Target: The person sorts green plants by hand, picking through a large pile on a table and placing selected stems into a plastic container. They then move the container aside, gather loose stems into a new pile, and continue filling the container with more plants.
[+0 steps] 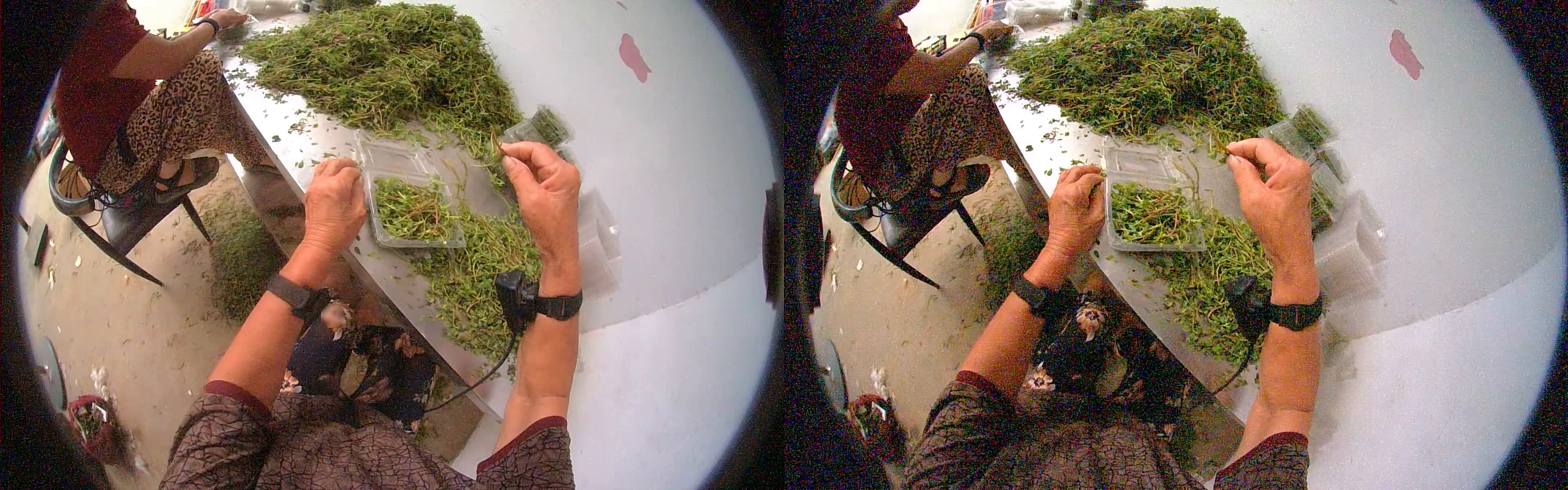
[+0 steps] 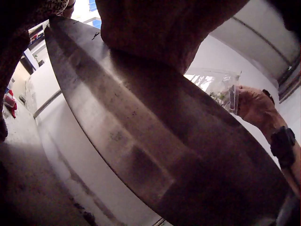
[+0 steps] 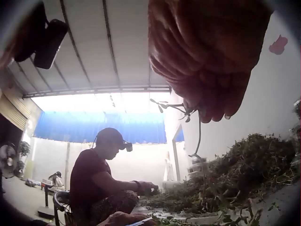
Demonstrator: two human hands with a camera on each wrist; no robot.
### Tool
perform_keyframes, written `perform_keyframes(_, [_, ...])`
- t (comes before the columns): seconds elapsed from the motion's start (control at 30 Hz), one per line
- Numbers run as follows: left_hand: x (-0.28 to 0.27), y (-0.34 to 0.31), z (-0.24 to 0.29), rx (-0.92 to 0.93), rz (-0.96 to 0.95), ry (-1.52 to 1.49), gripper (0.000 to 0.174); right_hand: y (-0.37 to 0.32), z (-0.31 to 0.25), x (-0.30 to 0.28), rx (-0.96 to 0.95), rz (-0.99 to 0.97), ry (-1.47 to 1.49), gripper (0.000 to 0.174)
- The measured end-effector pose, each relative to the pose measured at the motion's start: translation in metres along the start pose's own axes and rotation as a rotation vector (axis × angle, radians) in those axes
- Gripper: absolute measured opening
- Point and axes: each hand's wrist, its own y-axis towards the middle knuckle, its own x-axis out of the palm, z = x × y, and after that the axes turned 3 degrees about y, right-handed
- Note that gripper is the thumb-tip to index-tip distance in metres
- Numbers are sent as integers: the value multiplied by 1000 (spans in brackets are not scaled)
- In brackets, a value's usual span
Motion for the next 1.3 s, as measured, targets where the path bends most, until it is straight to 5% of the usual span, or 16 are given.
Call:
perform_keyframes(0.9, [-2, 1, 2, -1, -3, -8, 4, -16, 27, 55, 128, -231, -93, 11])
perform_keyframes(1.3, [-2, 0, -1, -24, -42, 21, 8, -22, 42, 68, -115, -233, -308, 14])
